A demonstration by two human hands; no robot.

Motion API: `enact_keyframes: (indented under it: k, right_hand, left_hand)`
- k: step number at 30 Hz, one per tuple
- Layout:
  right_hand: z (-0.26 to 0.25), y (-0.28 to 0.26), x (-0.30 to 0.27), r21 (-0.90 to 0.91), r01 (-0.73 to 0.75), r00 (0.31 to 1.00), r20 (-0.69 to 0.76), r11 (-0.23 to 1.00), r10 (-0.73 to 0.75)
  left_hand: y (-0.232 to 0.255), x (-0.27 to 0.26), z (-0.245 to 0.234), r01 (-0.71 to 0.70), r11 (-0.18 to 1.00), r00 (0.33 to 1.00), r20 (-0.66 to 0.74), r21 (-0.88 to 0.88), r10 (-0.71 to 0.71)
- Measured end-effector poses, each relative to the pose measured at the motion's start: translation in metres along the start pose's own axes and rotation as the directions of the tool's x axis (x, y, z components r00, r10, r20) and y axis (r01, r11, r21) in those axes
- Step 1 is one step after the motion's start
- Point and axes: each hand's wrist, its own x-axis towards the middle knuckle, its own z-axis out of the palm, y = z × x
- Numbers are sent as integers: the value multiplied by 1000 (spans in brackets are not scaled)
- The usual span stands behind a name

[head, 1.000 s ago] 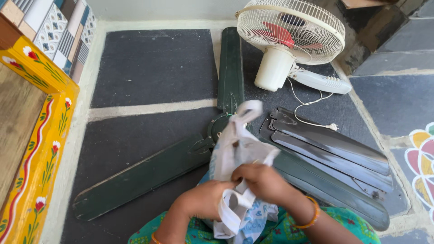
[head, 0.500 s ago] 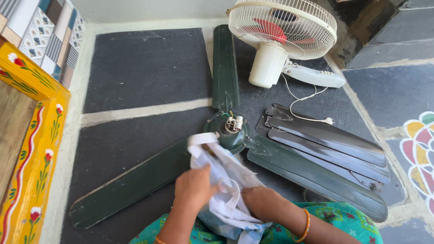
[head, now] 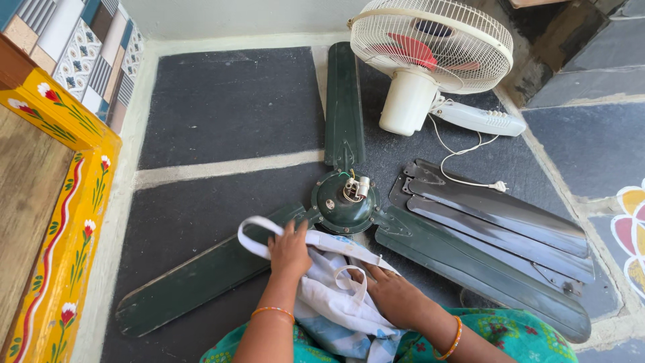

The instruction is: The person removes the fan motor housing from a bag and places it on the floor. They then use a screwdriver to loosen and remove screws from the fan blade mounts, detaching one blade from the fan hub.

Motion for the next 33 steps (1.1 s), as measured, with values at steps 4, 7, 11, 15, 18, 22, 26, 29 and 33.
enact_keyframes:
  k: [4, 7, 11, 15, 18, 22, 26, 29, 33]
  right_hand:
    - [-1, 8, -3, 84, 40, 998, -45, 996, -37]
    - [-11, 8, -1, 153, 50, 992, -120, 987, -31]
    - [-23, -2, 9, 345, 76, 967, -256, 935, 16]
    - [-26, -17, 35, 368, -1, 965, -244, 930, 98]
    - [-23, -25, 58, 369, 75, 942, -330, 926, 55]
    - [-17, -27, 76, 224, 269, 811, -578, 937, -95]
    - [-19, -30, 89, 350, -57, 875, -434, 935, 216]
    - [-33, -40, 80, 280, -251, 882, -329, 927, 338]
    - [-72, -35, 26, 444, -86, 894, -362, 892, 266]
  left_hand:
    - [-25, 11, 21, 83, 969, 975, 218, -235, -30]
    - [-31, 19, 39, 94, 952, 985, 164, -293, -47]
    - [-39, 25, 40, 301, 830, 948, 245, -470, -205]
    - [-35, 29, 29, 332, 828, 942, 207, -452, -265]
    - [-27, 30, 19, 307, 795, 952, 162, -523, -261]
    - [-12, 28, 17, 251, 646, 963, 119, -720, -242]
    - [5, 28, 24, 191, 332, 976, 144, -924, -161]
    - [8, 21, 32, 95, 430, 992, 52, -898, -112]
    - [-3, 26, 29, 62, 576, 991, -20, -815, -134]
